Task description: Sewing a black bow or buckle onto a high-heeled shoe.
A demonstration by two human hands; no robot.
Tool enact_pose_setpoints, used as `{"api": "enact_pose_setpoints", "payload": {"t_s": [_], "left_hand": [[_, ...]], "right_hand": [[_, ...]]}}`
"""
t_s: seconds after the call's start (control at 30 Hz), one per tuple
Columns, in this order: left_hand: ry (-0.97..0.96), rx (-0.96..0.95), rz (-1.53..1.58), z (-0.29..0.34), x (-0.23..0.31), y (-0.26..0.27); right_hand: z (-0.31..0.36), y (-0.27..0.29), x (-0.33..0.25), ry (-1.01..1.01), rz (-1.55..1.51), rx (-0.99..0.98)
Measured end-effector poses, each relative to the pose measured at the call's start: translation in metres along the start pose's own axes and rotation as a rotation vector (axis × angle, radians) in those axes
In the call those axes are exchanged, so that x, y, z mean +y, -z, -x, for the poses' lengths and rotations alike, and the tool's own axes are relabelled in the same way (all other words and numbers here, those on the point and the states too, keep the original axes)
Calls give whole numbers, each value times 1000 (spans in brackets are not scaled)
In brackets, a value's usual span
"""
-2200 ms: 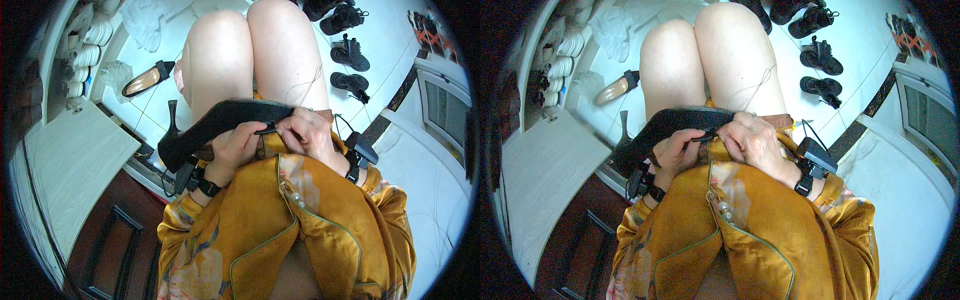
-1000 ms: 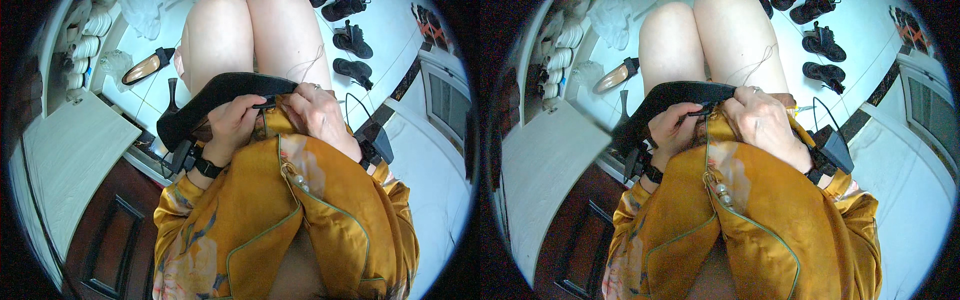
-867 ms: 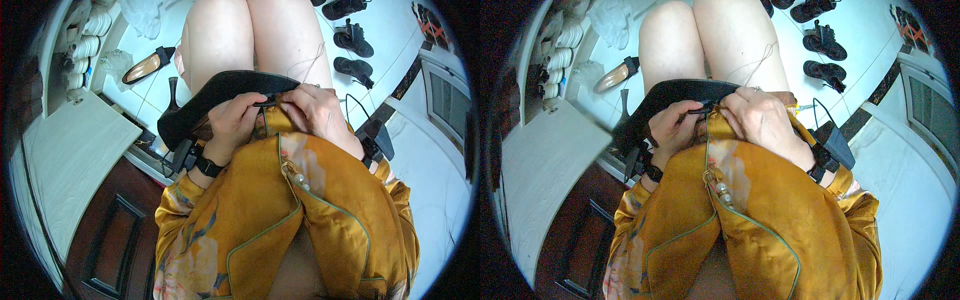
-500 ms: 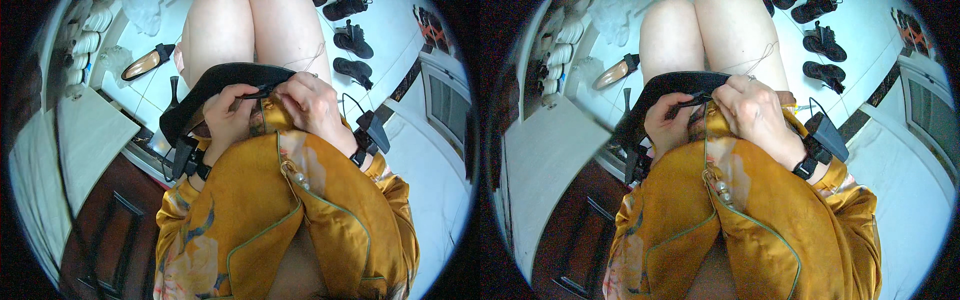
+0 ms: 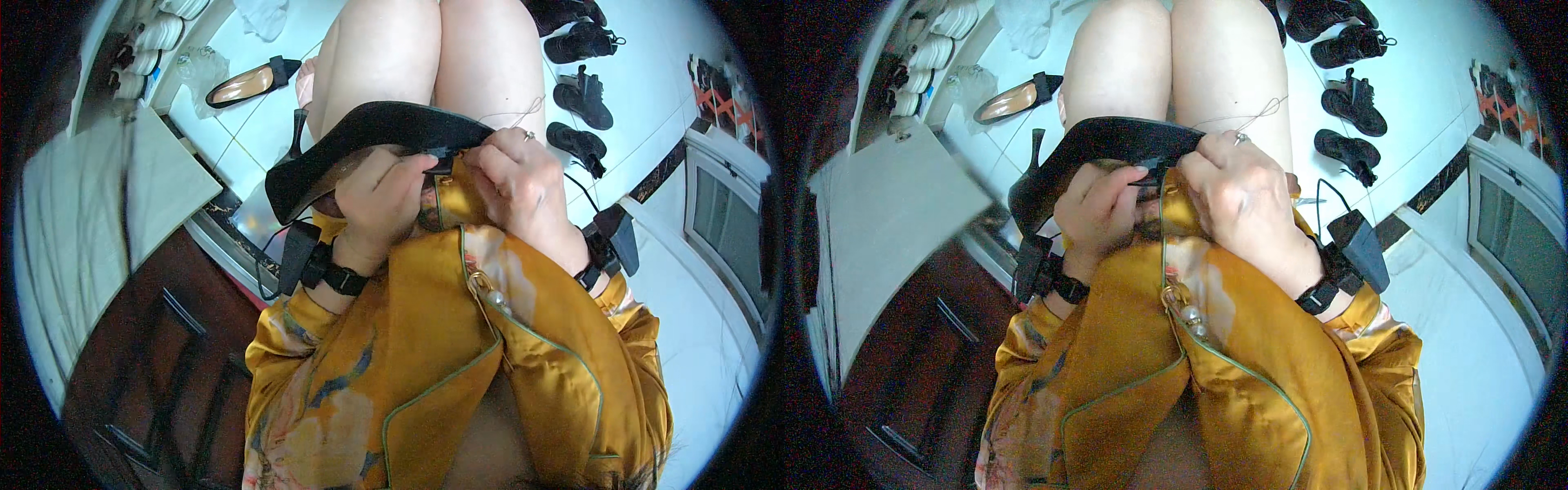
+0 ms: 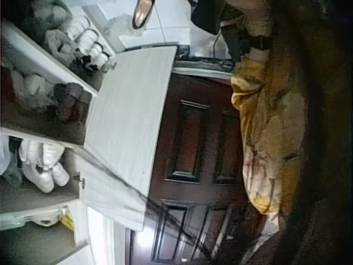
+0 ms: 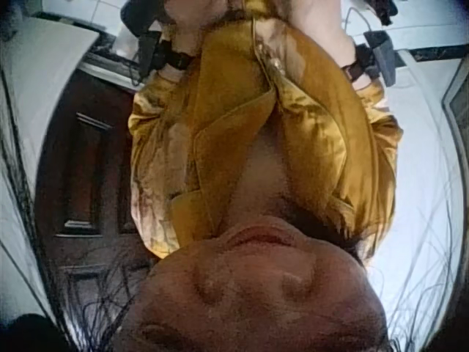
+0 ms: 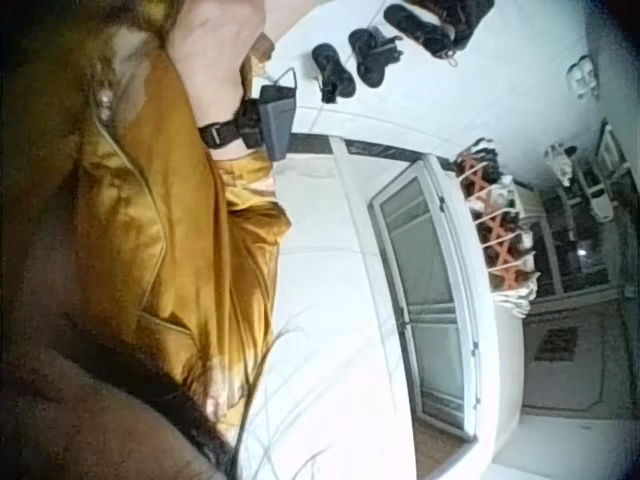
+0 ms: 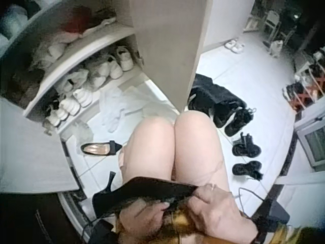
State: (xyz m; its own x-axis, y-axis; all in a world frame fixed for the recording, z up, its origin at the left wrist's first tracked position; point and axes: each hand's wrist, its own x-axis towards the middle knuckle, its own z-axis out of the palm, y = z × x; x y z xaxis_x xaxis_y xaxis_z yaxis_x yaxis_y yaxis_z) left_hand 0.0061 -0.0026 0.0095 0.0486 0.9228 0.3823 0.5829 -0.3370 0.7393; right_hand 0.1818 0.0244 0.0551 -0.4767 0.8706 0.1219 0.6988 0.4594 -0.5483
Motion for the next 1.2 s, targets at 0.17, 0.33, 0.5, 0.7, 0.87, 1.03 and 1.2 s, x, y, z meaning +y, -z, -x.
{"api": "enact_pose_setpoints", "payload": {"t_s": [0.17, 0.33, 0.5, 0.7, 0.87, 1.03, 1.2], "left_hand": [[-194, 0, -24, -3, -7, 3], [-237, 6, 18, -5, -12, 0], [-251, -24, 0, -5, -14, -2], [-258, 41, 49, -6, -13, -10], [-235, -6, -88, -9, -16, -5], [-240, -3, -23, -10, -17, -5], [-233, 35, 54, -8, -20, -7]], "right_hand": [[-5, -2, 3, 105, 22, -5], [-7, -4, 5, 164, -18, 23], [-9, -10, 7, 161, -34, 44], [-7, -2, 7, 97, -109, 72], [-3, 10, 5, -86, -63, -47], [-10, 18, -5, -78, -55, -94], [-9, 14, -3, -36, 90, -171]]}}
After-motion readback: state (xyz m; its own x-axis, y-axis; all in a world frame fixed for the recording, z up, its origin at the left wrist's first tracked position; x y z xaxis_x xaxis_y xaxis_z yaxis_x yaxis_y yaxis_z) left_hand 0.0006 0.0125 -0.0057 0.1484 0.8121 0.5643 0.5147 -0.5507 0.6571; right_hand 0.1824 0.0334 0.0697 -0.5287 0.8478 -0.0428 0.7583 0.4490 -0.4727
